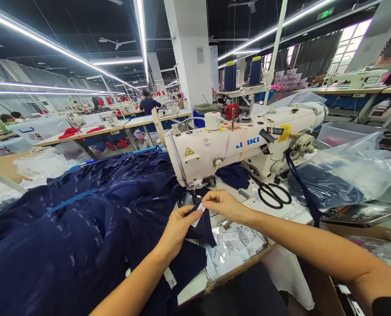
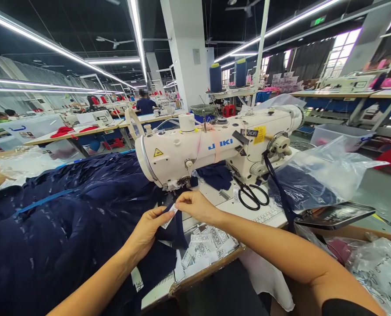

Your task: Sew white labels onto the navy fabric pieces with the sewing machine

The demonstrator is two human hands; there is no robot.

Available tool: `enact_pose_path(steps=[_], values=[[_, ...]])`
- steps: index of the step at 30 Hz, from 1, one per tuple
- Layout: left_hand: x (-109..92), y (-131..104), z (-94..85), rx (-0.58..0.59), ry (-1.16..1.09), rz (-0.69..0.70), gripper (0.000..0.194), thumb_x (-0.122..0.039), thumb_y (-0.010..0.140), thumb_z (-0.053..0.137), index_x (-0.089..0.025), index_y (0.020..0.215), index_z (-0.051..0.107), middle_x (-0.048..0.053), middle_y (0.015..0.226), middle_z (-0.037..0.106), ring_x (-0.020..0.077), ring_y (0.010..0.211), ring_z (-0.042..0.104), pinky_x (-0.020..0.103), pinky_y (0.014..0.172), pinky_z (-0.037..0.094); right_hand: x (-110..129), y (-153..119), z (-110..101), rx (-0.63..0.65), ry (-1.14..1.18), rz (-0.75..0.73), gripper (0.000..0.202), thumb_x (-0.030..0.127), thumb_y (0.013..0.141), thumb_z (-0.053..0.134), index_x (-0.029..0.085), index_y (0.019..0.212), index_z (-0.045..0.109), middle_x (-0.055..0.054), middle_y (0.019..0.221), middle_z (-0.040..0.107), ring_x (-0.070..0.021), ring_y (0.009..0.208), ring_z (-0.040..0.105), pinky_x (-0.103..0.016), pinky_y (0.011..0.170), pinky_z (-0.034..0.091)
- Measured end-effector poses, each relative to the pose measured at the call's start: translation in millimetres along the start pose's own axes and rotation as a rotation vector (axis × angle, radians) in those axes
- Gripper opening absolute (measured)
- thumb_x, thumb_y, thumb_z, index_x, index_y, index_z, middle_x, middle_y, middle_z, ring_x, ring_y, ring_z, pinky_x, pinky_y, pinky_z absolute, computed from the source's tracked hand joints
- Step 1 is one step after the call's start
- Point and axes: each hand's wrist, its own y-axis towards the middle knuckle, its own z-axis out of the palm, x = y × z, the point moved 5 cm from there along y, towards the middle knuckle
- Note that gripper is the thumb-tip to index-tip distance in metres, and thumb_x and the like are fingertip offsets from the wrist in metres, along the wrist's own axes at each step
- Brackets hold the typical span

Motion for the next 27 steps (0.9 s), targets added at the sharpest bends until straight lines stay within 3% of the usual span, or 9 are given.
enact_pose_path(steps=[12, 16, 18, 19, 21, 22, 24, 25, 27], values=[[4.9, 4.0, 2.3, 0.005, 0.013, -0.086, 0.024, -0.029, 0.045, 0.077, -0.014, 0.061, 0.067, 0.0, 0.055, 0.064, 0.0096, 0.048, 0.053, 0.02, 0.05, 0.04, -2.5, -5.6, 3.6, 0.014, -0.1, -0.109, 0.009, 0.023, 0.073, 0.055, 0.016, 0.067, 0.052, 0.005, 0.059, 0.049, -0.008, 0.057, 0.047, -0.021, 0.056, 0.038], [-2.8, 1.7, -22.7, -0.113, 0.083, -0.086, 0.028, -0.033, 0.045, 0.076, -0.015, 0.063, 0.065, 0.0, 0.052, 0.062, 0.0124, 0.045, 0.053, 0.023, 0.046, 0.041, 2.4, -3.9, -17.9, 0.113, -0.443, -0.205, 0.012, 0.026, 0.076, 0.057, 0.016, 0.081, 0.055, -0.001, 0.079, 0.059, -0.0131, 0.076, 0.055, -0.025, 0.07, 0.043], [-26.3, -2.0, -50.6, -0.333, 0.258, 0.145, 0.025, -0.035, 0.051, 0.073, -0.017, 0.066, 0.064, -0.001, 0.055, 0.062, 0.0132, 0.047, 0.054, 0.023, 0.045, 0.04, 4.2, 1.6, -44.0, 0.036, -0.825, -0.199, 0.015, 0.027, 0.077, 0.057, 0.015, 0.086, 0.055, -0.005, 0.086, 0.06, -0.0166, 0.08, 0.056, -0.029, 0.073, 0.043], [-44.7, -7.2, -62.3, -0.481, 0.421, 0.376, 0.02, -0.035, 0.057, 0.07, -0.018, 0.067, 0.064, -0.002, 0.057, 0.062, 0.0131, 0.049, 0.054, 0.023, 0.046, 0.04, 4.4, 5.3, -58.5, -0.033, -1.017, -0.167, 0.016, 0.027, 0.078, 0.056, 0.014, 0.088, 0.055, -0.007, 0.089, 0.059, -0.019, 0.083, 0.055, -0.03, 0.073, 0.042], [-74.5, -19.6, -60.4, -0.604, 0.849, 0.922, 0.009, -0.027, 0.066, 0.065, -0.019, 0.07, 0.064, -0.002, 0.064, 0.064, 0.013, 0.056, 0.056, 0.023, 0.052, 0.04, 2.7, 13.2, -81.3, -0.136, -1.311, -0.09, 0.022, 0.03, 0.08, 0.053, 0.013, 0.095, 0.054, -0.012, 0.095, 0.058, -0.0239, 0.09, 0.053, -0.034, 0.074, 0.041], [-78.8, -23.7, -49.1, -0.571, 1.057, 1.192, 0.003, -0.022, 0.069, 0.064, -0.019, 0.071, 0.063, -0.001, 0.066, 0.064, 0.0125, 0.057, 0.056, 0.023, 0.054, 0.04, 0.7, 17.1, -88.5, -0.165, -1.414, -0.051, 0.025, 0.031, 0.08, 0.053, 0.012, 0.097, 0.054, -0.013, 0.097, 0.057, -0.0257, 0.092, 0.053, -0.035, 0.074, 0.041], [-64.4, -20.3, -20.1, -0.318, 1.396, 1.574, 0.007, -0.013, 0.075, 0.057, -0.017, 0.074, 0.062, 0.002, 0.067, 0.064, 0.0113, 0.057, 0.055, 0.024, 0.054, 0.038, -4.7, 23.2, -94.7, -0.179, -1.534, 0.008, 0.026, 0.028, 0.078, 0.055, 0.012, 0.098, 0.054, -0.014, 0.099, 0.056, -0.0275, 0.093, 0.052, -0.035, 0.073, 0.041], [-50.6, -13.4, -7.3, -0.156, 1.513, 1.65, 0.012, -0.01, 0.078, 0.051, -0.015, 0.075, 0.062, 0.004, 0.067, 0.064, 0.0114, 0.057, 0.055, 0.024, 0.053, 0.037, -7.1, 24.8, -95.3, -0.175, -1.561, 0.028, 0.023, 0.025, 0.077, 0.055, 0.012, 0.096, 0.054, -0.015, 0.098, 0.056, -0.0273, 0.092, 0.052, -0.034, 0.072, 0.041], [-23.4, 4.7, 10.6, 0.018, 1.667, 1.621, 0.023, -0.008, 0.082, 0.041, -0.013, 0.072, 0.061, 0.003, 0.06, 0.06, 0.0113, 0.049, 0.05, 0.027, 0.051, 0.034, -9.6, 24.4, -95.5, -0.168, -1.578, 0.049, 0.015, 0.015, 0.078, 0.051, 0.012, 0.092, 0.056, -0.015, 0.094, 0.058, -0.0263, 0.087, 0.054, -0.033, 0.068, 0.04]])
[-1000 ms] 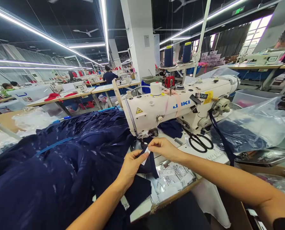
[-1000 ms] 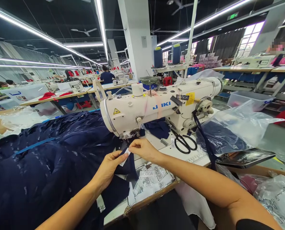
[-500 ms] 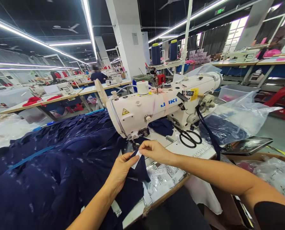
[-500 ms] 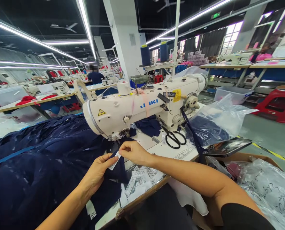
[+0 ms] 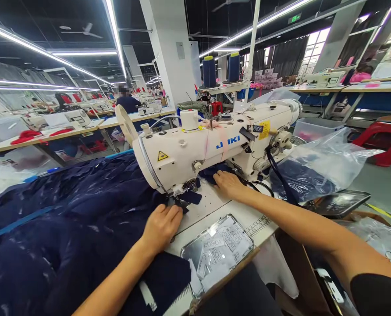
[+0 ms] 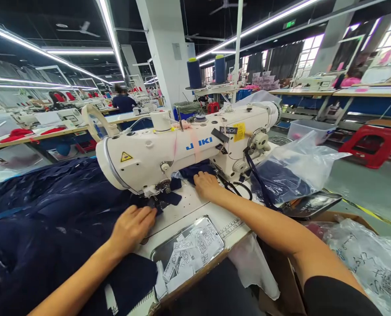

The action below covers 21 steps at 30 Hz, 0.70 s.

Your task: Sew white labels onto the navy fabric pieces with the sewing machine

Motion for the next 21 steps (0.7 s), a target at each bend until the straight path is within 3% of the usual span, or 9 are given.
enact_pose_path(steps=[2, 4, 7, 10, 13, 15, 17, 21], values=[[-10.6, -0.4, 25.9, 0.125, -0.046, -0.049, 0.027, -0.008, 0.084, 0.038, -0.014, 0.067, 0.059, 0.002, 0.056, 0.056, 0.0117, 0.046, 0.047, 0.028, 0.052, 0.032, -1.9, -4.7, -1.5, 0.0, -0.012, 0.008, 0.017, 0.008, 0.079, 0.044, 0.011, 0.089, 0.057, -0.016, 0.09, 0.059, -0.0257, 0.082, 0.055, -0.032, 0.064, 0.038], [-17.6, -3.4, 38.4, 0.191, -0.09, -0.095, 0.027, -0.009, 0.084, 0.038, -0.014, 0.065, 0.057, 0.001, 0.055, 0.055, 0.0121, 0.047, 0.047, 0.029, 0.054, 0.032, -3.0, -11.3, -7.9, -0.074, -0.018, 0.002, 0.021, 0.006, 0.08, 0.039, 0.011, 0.087, 0.058, -0.017, 0.091, 0.058, -0.0258, 0.083, 0.054, -0.032, 0.063, 0.036], [-25.1, -6.2, 38.2, 0.247, -0.094, -0.032, 0.027, -0.006, 0.084, 0.037, -0.013, 0.066, 0.057, 0.002, 0.057, 0.056, 0.0133, 0.05, 0.048, 0.03, 0.055, 0.03, 4.0, -19.3, -13.3, -0.206, 0.144, -0.032, 0.018, 0.015, 0.084, 0.041, 0.015, 0.083, 0.059, -0.011, 0.088, 0.06, -0.0217, 0.08, 0.054, -0.029, 0.062, 0.034], [-25.3, -8.0, 34.3, 0.312, -0.048, 0.023, 0.031, -0.002, 0.083, 0.033, -0.012, 0.066, 0.057, 0.005, 0.058, 0.057, 0.0148, 0.052, 0.049, 0.031, 0.057, 0.03, 18.1, -19.2, 3.2, -0.106, 0.462, 0.008, 0.014, 0.021, 0.082, 0.046, 0.019, 0.08, 0.059, -0.001, 0.071, 0.061, -0.0154, 0.065, 0.054, -0.025, 0.056, 0.032], [-20.2, -12.9, 33.1, 0.35, 0.009, 0.0, 0.033, 0.0, 0.082, 0.031, -0.012, 0.065, 0.057, 0.005, 0.056, 0.056, 0.0152, 0.052, 0.048, 0.032, 0.057, 0.03, 30.6, -17.8, 20.3, -0.009, 0.581, 0.046, 0.017, 0.019, 0.079, 0.051, 0.019, 0.095, 0.056, 0.001, 0.066, 0.061, -0.0153, 0.064, 0.055, -0.025, 0.058, 0.033], [-18.3, -16.9, 32.6, 0.359, 0.043, -0.002, 0.032, 0.0, 0.081, 0.033, -0.011, 0.065, 0.058, 0.005, 0.055, 0.056, 0.0151, 0.051, 0.048, 0.032, 0.057, 0.03, 36.8, -18.8, 22.5, -0.005, 0.559, -0.058, 0.024, 0.018, 0.078, 0.053, 0.019, 0.102, 0.054, 0.001, 0.068, 0.061, -0.0156, 0.066, 0.055, -0.026, 0.061, 0.034], [-17.9, -19.4, 31.9, 0.358, 0.064, 0.006, 0.029, 0.0, 0.08, 0.035, -0.011, 0.065, 0.058, 0.005, 0.055, 0.056, 0.0151, 0.05, 0.049, 0.032, 0.057, 0.03, 42.2, -22.8, 18.1, -0.047, 0.501, -0.259, 0.02, 0.02, 0.079, 0.054, 0.017, 0.098, 0.055, -0.001, 0.076, 0.061, -0.0163, 0.072, 0.055, -0.028, 0.067, 0.035], [-17.9, -19.2, 31.7, 0.353, 0.053, -0.004, 0.028, 0.001, 0.079, 0.037, -0.01, 0.064, 0.058, 0.006, 0.054, 0.056, 0.0151, 0.049, 0.048, 0.032, 0.057, 0.029, 48.7, -32.8, 10.3, -0.153, 0.348, -0.581, 0.025, 0.035, 0.077, 0.058, 0.014, 0.092, 0.055, -0.009, 0.096, 0.056, -0.0208, 0.089, 0.05, -0.034, 0.078, 0.032]])
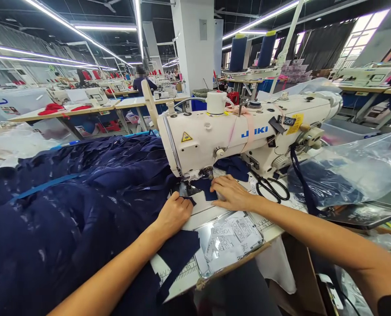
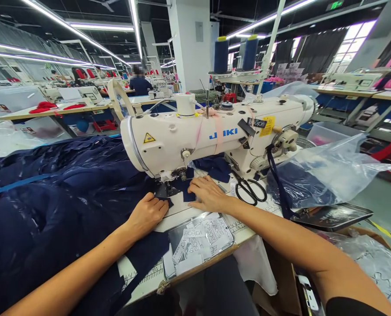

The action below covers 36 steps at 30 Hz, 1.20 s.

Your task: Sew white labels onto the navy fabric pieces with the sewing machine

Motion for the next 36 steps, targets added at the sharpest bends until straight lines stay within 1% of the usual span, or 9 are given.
enact_pose_path(steps=[2, 5, 9, 11, 15, 20, 23, 29, 36], values=[[0.4, 0.9, 0.3, 0.003, -0.025, -0.015, 0.029, 0.001, 0.079, 0.036, -0.011, 0.064, 0.058, 0.006, 0.053, 0.056, 0.0152, 0.049, 0.048, 0.032, 0.056, 0.029, 1.0, 1.1, 1.7, 0.014, -0.056, -0.056, 0.026, 0.039, 0.079, 0.055, 0.015, 0.09, 0.056, -0.01, 0.097, 0.054, -0.0211, 0.088, 0.047, -0.036, 0.079, 0.031], [1.0, 0.9, 0.9, 0.007, -0.053, -0.03, 0.03, 0.001, 0.079, 0.035, -0.011, 0.064, 0.058, 0.006, 0.054, 0.056, 0.0159, 0.048, 0.047, 0.032, 0.056, 0.029, 1.5, 6.7, 5.0, 0.032, -0.133, -0.114, 0.022, 0.037, 0.082, 0.051, 0.016, 0.084, 0.057, -0.008, 0.095, 0.054, -0.0202, 0.085, 0.044, -0.036, 0.08, 0.03], [0.3, -0.5, 1.4, -0.006, -0.022, -0.023, 0.03, 0.002, 0.078, 0.036, -0.012, 0.062, 0.057, 0.005, 0.052, 0.055, 0.0163, 0.048, 0.047, 0.032, 0.056, 0.029, 10.7, 15.0, 7.0, 0.053, -0.233, -0.231, 0.02, 0.026, 0.086, 0.045, 0.016, 0.076, 0.059, -0.007, 0.087, 0.056, -0.0181, 0.08, 0.043, -0.036, 0.082, 0.028], [-0.2, -1.1, 1.5, -0.015, 0.002, -0.021, 0.029, 0.002, 0.078, 0.037, -0.012, 0.061, 0.056, 0.005, 0.051, 0.055, 0.0161, 0.048, 0.048, 0.032, 0.057, 0.03, 17.4, 19.8, 9.2, 0.064, -0.275, -0.23, 0.022, 0.02, 0.086, 0.042, 0.016, 0.073, 0.059, -0.007, 0.083, 0.057, -0.0178, 0.078, 0.044, -0.035, 0.081, 0.029], [0.9, -3.9, -0.8, -0.051, 0.024, -0.041, 0.029, 0.002, 0.078, 0.035, -0.011, 0.063, 0.057, 0.004, 0.051, 0.055, 0.0157, 0.046, 0.048, 0.032, 0.056, 0.03, 28.2, 32.0, 17.0, 0.052, -0.236, -0.077, 0.017, 0.018, 0.083, 0.045, 0.013, 0.075, 0.059, -0.009, 0.084, 0.057, -0.0191, 0.079, 0.046, -0.032, 0.071, 0.033], [5.8, -11.6, -9.7, -0.134, 0.042, -0.106, 0.029, -0.001, 0.082, 0.032, -0.009, 0.074, 0.059, 0.003, 0.052, 0.056, 0.0145, 0.047, 0.049, 0.031, 0.055, 0.03, 29.8, 42.8, 28.6, 0.089, -0.045, 0.135, 0.014, 0.015, 0.082, 0.045, 0.011, 0.077, 0.058, -0.008, 0.084, 0.057, -0.0172, 0.077, 0.051, -0.03, 0.071, 0.035], [5.4, -13.0, -12.7, -0.17, 0.051, -0.114, 0.029, -0.002, 0.084, 0.032, -0.008, 0.078, 0.059, 0.002, 0.052, 0.056, 0.0132, 0.047, 0.049, 0.03, 0.056, 0.03, 26.8, 44.8, 31.8, 0.095, 0.083, 0.22, 0.013, 0.013, 0.081, 0.047, 0.013, 0.072, 0.057, -0.006, 0.084, 0.058, -0.0165, 0.079, 0.052, -0.029, 0.07, 0.036], [0.2, -6.7, -8.4, -0.165, 0.069, -0.083, 0.028, -0.003, 0.084, 0.033, -0.008, 0.077, 0.06, 0.001, 0.05, 0.054, 0.0122, 0.046, 0.048, 0.029, 0.056, 0.031, 22.6, 45.7, 35.9, 0.065, 0.246, 0.281, 0.017, 0.01, 0.077, 0.049, 0.015, 0.061, 0.052, -0.004, 0.08, 0.057, -0.014, 0.074, 0.052, -0.026, 0.069, 0.036], [-4.4, -1.3, -6.1, -0.126, 0.074, -0.059, 0.027, -0.002, 0.081, 0.034, -0.006, 0.074, 0.06, 0.001, 0.048, 0.053, 0.0133, 0.045, 0.049, 0.029, 0.053, 0.031, 20.5, 45.4, 36.4, 0.036, 0.284, 0.324, 0.02, 0.009, 0.077, 0.049, 0.015, 0.058, 0.049, -0.003, 0.076, 0.055, -0.0133, 0.071, 0.051, -0.025, 0.068, 0.037]])
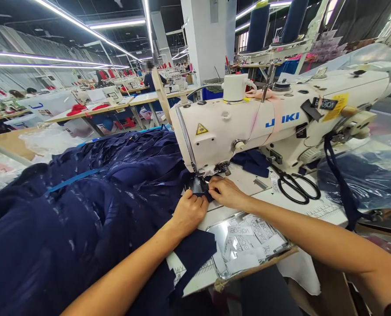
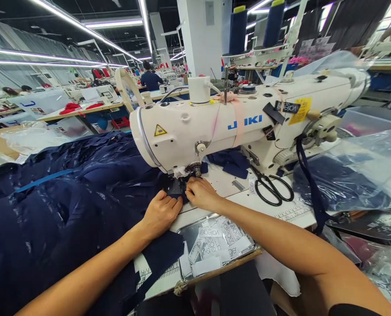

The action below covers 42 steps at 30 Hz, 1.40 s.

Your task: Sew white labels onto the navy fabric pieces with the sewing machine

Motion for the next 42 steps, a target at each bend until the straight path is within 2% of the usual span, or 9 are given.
enact_pose_path(steps=[8, 13, 18, 23, 27, 30, 32, 36, 42], values=[[-1.9, 0.2, 3.9, 0.063, -0.043, -0.01, 0.025, 0.0, 0.079, 0.036, -0.007, 0.072, 0.058, 0.002, 0.049, 0.054, 0.0148, 0.045, 0.05, 0.03, 0.053, 0.031, -2.7, -2.1, -1.2, -0.03, 0.089, -0.091, 0.017, 0.009, 0.077, 0.051, 0.014, 0.062, 0.057, -0.002, 0.074, 0.056, -0.0129, 0.07, 0.052, -0.026, 0.067, 0.04], [-1.6, 1.3, 4.8, 0.068, -0.051, -0.014, 0.025, -0.001, 0.079, 0.036, -0.009, 0.07, 0.058, 0.002, 0.049, 0.054, 0.0146, 0.045, 0.05, 0.03, 0.054, 0.032, -6.6, -6.9, -4.1, 0.034, 0.212, -0.207, 0.013, 0.011, 0.079, 0.054, 0.014, 0.079, 0.066, -0.004, 0.088, 0.06, -0.0138, 0.082, 0.055, -0.028, 0.077, 0.043], [-2.7, 1.1, 5.7, 0.053, -0.05, 0.008, 0.027, -0.001, 0.079, 0.035, -0.009, 0.068, 0.058, 0.002, 0.049, 0.054, 0.0143, 0.045, 0.05, 0.03, 0.053, 0.033, 0.8, -14.5, -4.7, 0.072, -0.014, -0.272, 0.019, 0.011, 0.08, 0.052, 0.015, 0.093, 0.066, -0.007, 0.095, 0.058, -0.0173, 0.087, 0.051, -0.031, 0.078, 0.044], [-2.4, 1.1, 5.1, 0.054, -0.074, 0.015, 0.024, -0.003, 0.078, 0.04, -0.011, 0.064, 0.058, 0.001, 0.049, 0.054, 0.0137, 0.046, 0.05, 0.03, 0.053, 0.033, 16.1, -24.0, 0.5, 0.066, -0.332, -0.32, 0.022, 0.008, 0.082, 0.045, 0.015, 0.091, 0.064, -0.007, 0.093, 0.056, -0.0187, 0.082, 0.047, -0.032, 0.071, 0.044], [15.3, -6.9, -5.7, 0.133, -0.208, -0.044, 0.015, -0.015, 0.077, 0.049, -0.013, 0.066, 0.058, 0.006, 0.068, 0.062, 0.0192, 0.065, 0.057, 0.034, 0.06, 0.038, 25.4, -30.2, 2.0, 0.088, -0.53, -0.343, 0.023, 0.007, 0.083, 0.041, 0.011, 0.096, 0.06, -0.01, 0.091, 0.054, -0.0207, 0.083, 0.046, -0.032, 0.067, 0.044], [32.1, -18.9, -11.3, 0.21, -0.434, -0.113, 0.01, -0.023, 0.075, 0.053, -0.017, 0.072, 0.06, 0.007, 0.097, 0.065, 0.0259, 0.096, 0.055, 0.045, 0.082, 0.038, 25.4, -30.1, -0.5, 0.144, -0.564, -0.411, 0.024, 0.006, 0.082, 0.042, 0.01, 0.1, 0.058, -0.01, 0.092, 0.054, -0.0213, 0.084, 0.047, -0.031, 0.066, 0.046], [36.0, -25.6, -8.8, 0.247, -0.59, -0.136, 0.011, -0.02, 0.076, 0.051, -0.018, 0.078, 0.061, 0.006, 0.108, 0.062, 0.0231, 0.104, 0.053, 0.044, 0.091, 0.036, 22.4, -27.8, -2.2, 0.191, -0.571, -0.508, 0.026, 0.007, 0.082, 0.043, 0.01, 0.103, 0.057, -0.011, 0.093, 0.055, -0.0213, 0.084, 0.048, -0.031, 0.065, 0.047], [26.6, -26.6, 4.2, 0.228, -0.728, -0.174, 0.021, -0.015, 0.083, 0.043, -0.016, 0.088, 0.062, 0.007, 0.109, 0.063, 0.0167, 0.102, 0.057, 0.031, 0.088, 0.045, 10.1, -19.5, -5.8, 0.212, -0.578, -0.647, 0.028, 0.006, 0.083, 0.042, 0.008, 0.107, 0.055, -0.013, 0.098, 0.058, -0.0215, 0.088, 0.051, -0.033, 0.071, 0.049], [10.3, -11.2, 11.5, 0.159, -0.599, -0.261, 0.021, -0.014, 0.084, 0.041, -0.013, 0.086, 0.063, 0.009, 0.1, 0.066, 0.0203, 0.095, 0.06, 0.034, 0.081, 0.05, -3.5, -11.9, -7.3, 0.147, -0.505, -0.692, 0.03, 0.006, 0.084, 0.039, 0.005, 0.109, 0.055, -0.017, 0.106, 0.059, -0.0225, 0.103, 0.052, -0.036, 0.087, 0.046]])
